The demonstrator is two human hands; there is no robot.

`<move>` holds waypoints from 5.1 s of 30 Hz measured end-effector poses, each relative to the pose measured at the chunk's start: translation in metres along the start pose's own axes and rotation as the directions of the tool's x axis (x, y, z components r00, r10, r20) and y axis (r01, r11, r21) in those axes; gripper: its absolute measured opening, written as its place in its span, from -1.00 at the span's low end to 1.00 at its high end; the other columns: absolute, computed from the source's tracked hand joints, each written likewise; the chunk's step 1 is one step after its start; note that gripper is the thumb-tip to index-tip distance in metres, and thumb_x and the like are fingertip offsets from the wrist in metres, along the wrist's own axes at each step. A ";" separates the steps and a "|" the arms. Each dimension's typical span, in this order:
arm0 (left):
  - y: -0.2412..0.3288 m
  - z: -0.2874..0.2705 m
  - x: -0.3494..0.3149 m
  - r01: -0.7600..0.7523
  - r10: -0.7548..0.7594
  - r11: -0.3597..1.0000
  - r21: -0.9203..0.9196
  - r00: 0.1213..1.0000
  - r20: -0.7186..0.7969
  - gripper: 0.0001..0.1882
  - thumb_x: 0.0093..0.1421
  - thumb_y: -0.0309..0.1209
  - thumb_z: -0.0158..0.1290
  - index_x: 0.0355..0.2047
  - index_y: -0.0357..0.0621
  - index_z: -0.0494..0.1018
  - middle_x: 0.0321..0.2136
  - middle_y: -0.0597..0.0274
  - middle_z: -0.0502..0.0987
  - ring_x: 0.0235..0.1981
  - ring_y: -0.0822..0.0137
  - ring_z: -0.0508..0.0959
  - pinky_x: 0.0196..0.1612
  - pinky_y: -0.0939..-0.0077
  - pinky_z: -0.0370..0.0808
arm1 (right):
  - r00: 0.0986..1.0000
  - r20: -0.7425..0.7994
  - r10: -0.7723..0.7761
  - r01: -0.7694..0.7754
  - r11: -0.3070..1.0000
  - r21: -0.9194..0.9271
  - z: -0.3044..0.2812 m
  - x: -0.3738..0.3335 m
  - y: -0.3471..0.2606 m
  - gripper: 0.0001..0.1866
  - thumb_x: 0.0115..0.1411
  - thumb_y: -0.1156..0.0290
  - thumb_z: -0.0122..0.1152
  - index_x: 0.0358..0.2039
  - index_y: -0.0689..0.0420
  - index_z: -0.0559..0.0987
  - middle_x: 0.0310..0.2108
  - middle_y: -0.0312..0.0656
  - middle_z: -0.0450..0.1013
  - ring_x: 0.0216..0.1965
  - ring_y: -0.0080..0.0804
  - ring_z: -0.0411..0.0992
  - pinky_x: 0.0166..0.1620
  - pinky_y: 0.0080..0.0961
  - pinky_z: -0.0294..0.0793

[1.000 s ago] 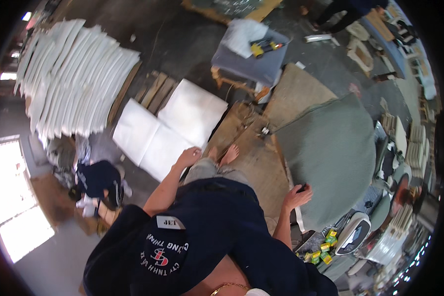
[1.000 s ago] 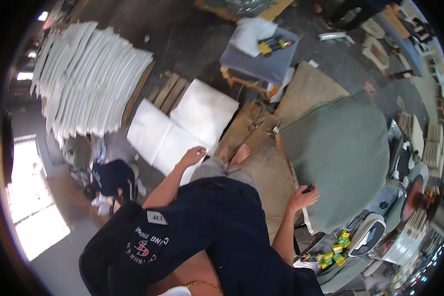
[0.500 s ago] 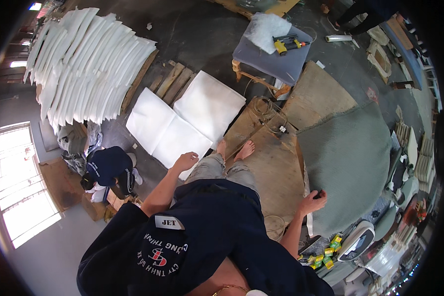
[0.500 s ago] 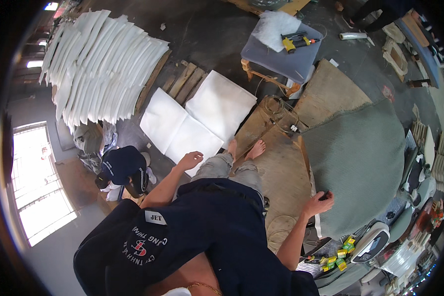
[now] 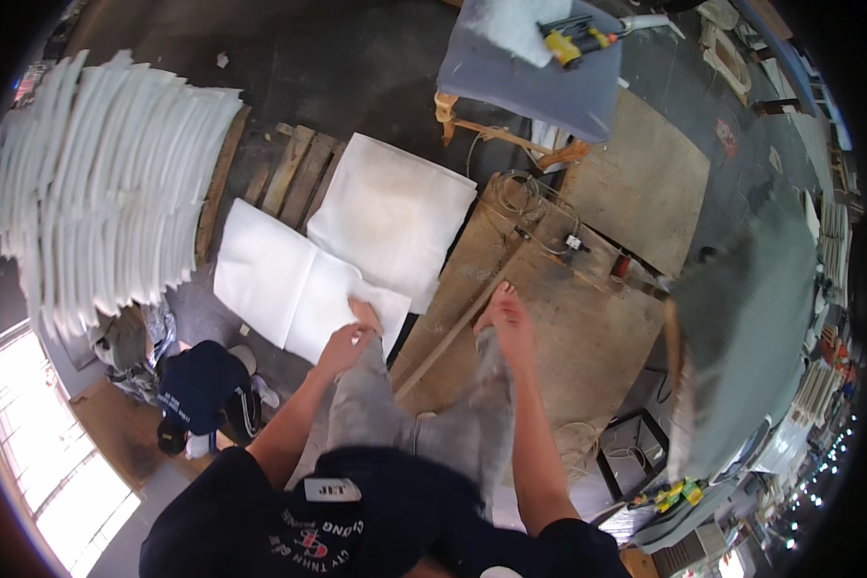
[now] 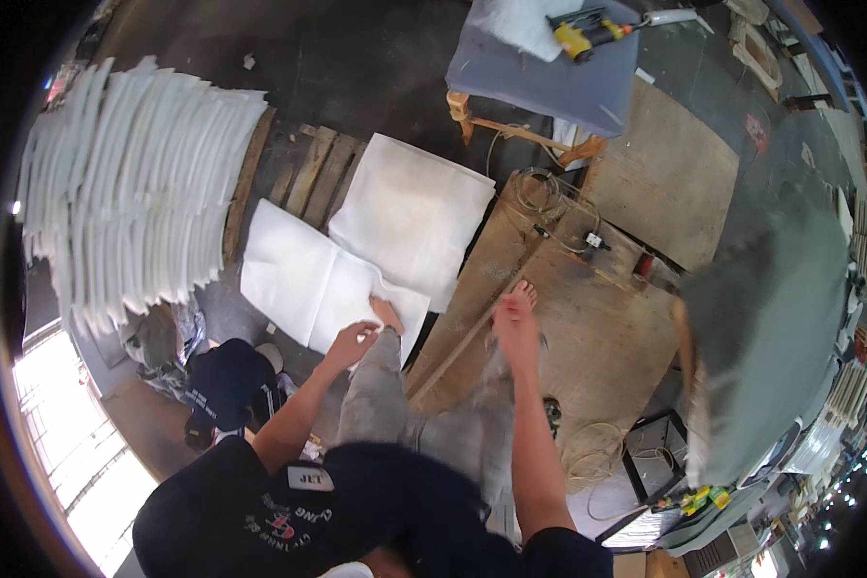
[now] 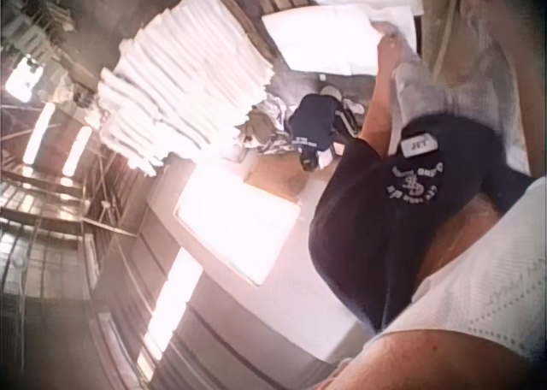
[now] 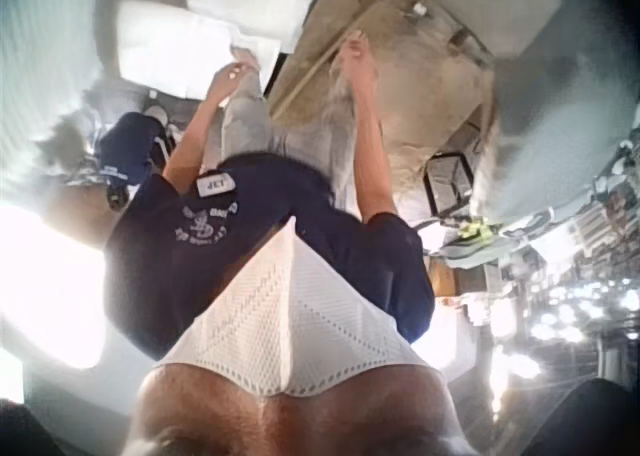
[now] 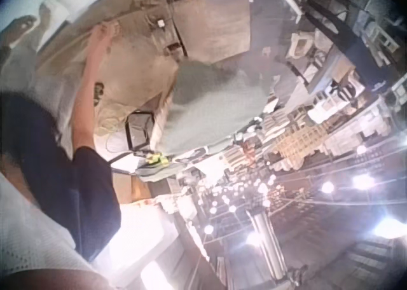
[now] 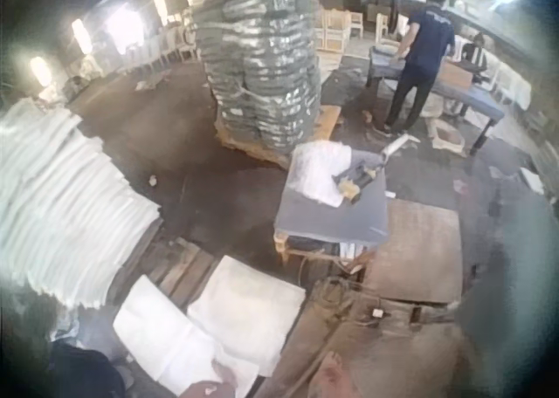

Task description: The person staples fabric and foam padding onto a chair cushion base using a pneumatic staple gun. They stretch the material, align layers, and secure the edges around the perimeter of the cushion.

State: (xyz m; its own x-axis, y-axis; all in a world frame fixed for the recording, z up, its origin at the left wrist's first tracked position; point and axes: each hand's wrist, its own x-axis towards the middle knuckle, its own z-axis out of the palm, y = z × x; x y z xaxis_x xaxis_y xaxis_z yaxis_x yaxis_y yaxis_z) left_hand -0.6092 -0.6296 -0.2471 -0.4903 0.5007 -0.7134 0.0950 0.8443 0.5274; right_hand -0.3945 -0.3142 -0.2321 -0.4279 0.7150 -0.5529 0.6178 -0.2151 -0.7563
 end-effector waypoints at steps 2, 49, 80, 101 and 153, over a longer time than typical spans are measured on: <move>-0.082 0.015 0.019 -0.016 0.021 0.987 0.162 0.999 -0.031 -0.51 0.28 -0.12 0.16 0.10 -0.17 0.52 0.14 -0.14 0.50 0.19 -0.08 0.47 0.26 0.13 0.38 | 0.986 0.138 0.090 -0.074 0.990 -0.116 0.103 0.066 0.111 -0.58 0.26 0.12 0.34 -0.06 0.21 0.59 -0.18 -0.12 0.58 -0.14 -0.28 0.55 0.04 -0.39 0.49; -0.090 -0.044 0.122 0.108 -0.223 0.674 -0.731 0.973 -0.062 0.03 0.27 0.29 0.00 0.51 -0.09 -0.01 0.47 -0.03 0.07 0.46 -0.08 0.09 0.45 -0.13 -0.04 | 0.845 0.328 -0.422 0.534 0.687 -0.493 0.244 0.127 -0.037 -0.75 0.01 0.36 0.28 -0.29 0.21 0.64 -0.29 0.11 0.55 -0.23 0.09 0.60 -0.20 -0.01 0.60; 0.119 0.031 -0.112 -0.432 0.074 0.528 -0.731 0.881 -0.467 -0.47 0.36 -0.17 -0.04 0.10 -0.44 0.41 0.09 -0.19 0.48 0.13 -0.10 0.49 0.22 -0.04 0.47 | 0.573 0.508 -0.643 0.784 0.610 -0.112 -0.138 -0.224 -0.112 -0.47 0.09 0.11 0.41 0.06 0.01 0.57 -0.08 -0.14 0.56 0.04 -0.12 0.49 0.05 -0.06 0.46; 0.058 0.074 -0.104 0.144 -0.293 0.419 -0.896 0.956 0.017 0.37 0.09 0.67 -0.27 0.52 -0.11 -0.49 0.53 -0.14 -0.49 0.55 0.03 -0.39 0.49 0.00 -0.42 | 0.947 -0.067 0.315 -0.319 0.945 -0.067 -0.377 -0.432 0.231 -0.58 0.35 0.30 0.28 0.13 0.25 0.54 -0.21 -0.25 0.62 -0.23 -0.53 0.56 -0.17 -0.49 0.56; -0.446 0.028 -0.161 -0.619 -0.968 -0.237 -0.748 0.214 0.129 -0.43 0.44 0.01 -0.02 0.22 -0.19 0.45 0.01 0.28 0.57 -0.05 0.36 0.52 0.07 0.43 0.45 | 0.343 0.882 -0.322 0.667 0.745 0.012 0.578 -0.134 -0.114 -0.51 0.50 0.29 -0.01 0.31 0.31 0.36 0.32 -0.03 0.34 0.36 -0.20 0.26 0.41 -0.27 0.12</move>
State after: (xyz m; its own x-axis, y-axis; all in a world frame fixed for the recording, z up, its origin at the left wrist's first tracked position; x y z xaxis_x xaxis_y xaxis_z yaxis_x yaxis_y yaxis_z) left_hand -0.5484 -1.0818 -0.3808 -0.0852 -0.6855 -0.7230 -0.3672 -0.6530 0.6624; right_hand -0.7888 -0.7702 -0.2740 -0.9281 -0.2719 -0.2545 0.1664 0.3086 -0.9365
